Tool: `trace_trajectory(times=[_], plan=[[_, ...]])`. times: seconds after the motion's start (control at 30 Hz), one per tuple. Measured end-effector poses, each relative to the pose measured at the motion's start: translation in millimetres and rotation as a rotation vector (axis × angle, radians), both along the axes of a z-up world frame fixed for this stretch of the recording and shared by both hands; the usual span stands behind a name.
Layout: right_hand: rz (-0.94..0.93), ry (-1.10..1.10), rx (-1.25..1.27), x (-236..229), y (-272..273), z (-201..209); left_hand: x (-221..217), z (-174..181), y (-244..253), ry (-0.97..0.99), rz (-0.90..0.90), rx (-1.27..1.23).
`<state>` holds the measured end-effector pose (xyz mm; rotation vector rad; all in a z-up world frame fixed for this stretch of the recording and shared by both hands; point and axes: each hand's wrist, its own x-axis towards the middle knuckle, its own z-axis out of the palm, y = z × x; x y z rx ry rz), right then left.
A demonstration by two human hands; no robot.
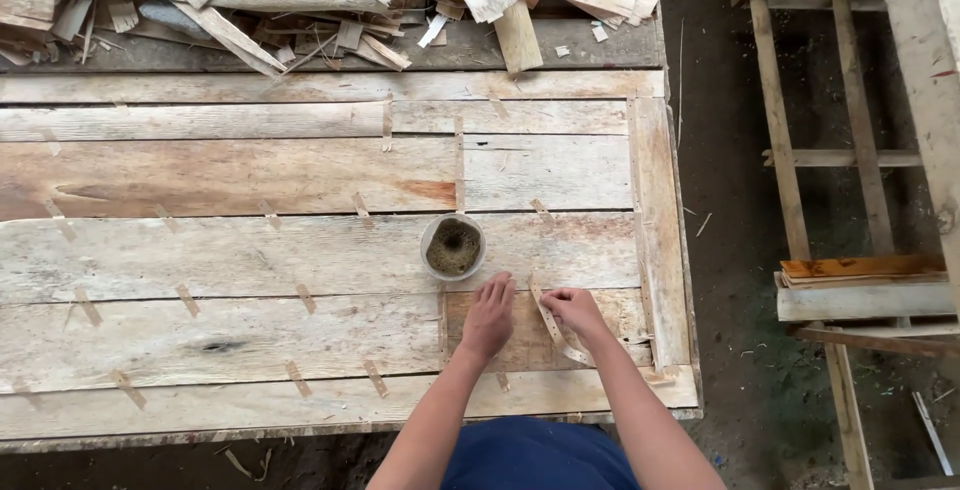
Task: The person repeatedly dips a small wooden stick into a container of paste and applies it to the gaps between wooden planks on a workbench. They then press the stick into the gaps to fill them.
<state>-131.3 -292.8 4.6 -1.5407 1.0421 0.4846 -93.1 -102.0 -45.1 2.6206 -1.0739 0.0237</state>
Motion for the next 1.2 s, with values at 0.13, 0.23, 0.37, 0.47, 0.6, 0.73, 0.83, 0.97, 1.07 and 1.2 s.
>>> trace_trajectory(times=[0.13, 0.23, 0.37, 0.47, 0.6, 0.73, 0.83, 0.97, 1.07, 1.2], plan=[[0.003, -0.003, -0.005, 2, 2, 0, -1, -5, 4, -0.084, -0.056, -0.009], [0.006, 0.015, 0.009, 3, 4, 5, -4, -9, 4, -0.16, -0.108, -0.029], [0.001, 0.011, 0.001, 1, 3, 4, -5, -8, 0, -0.166, -0.165, -0.036], [0.038, 0.032, -0.026, 5, 1, 8, -3, -8, -4, -0.163, -0.219, 0.001], [0.079, 0.068, -0.076, 7, 4, 14, -2, -13, -6, -0.121, -0.276, 0.057], [0.189, 0.116, -0.16, 4, -4, -23, 1, -13, -3, -0.087, -0.314, 0.094], [0.271, 0.173, -0.251, 6, -1, -23, 3, -15, -1, -0.074, -0.353, 0.103], [0.342, 0.194, -0.34, 4, 2, -32, 8, -14, 0, 0.012, -0.397, 0.145], [0.358, 0.175, -0.392, 4, 3, -29, 8, -15, 0, 0.017, -0.42, 0.187], [0.377, 0.155, -0.392, 6, 3, -17, 5, -26, -3, -0.027, -0.433, 0.187]])
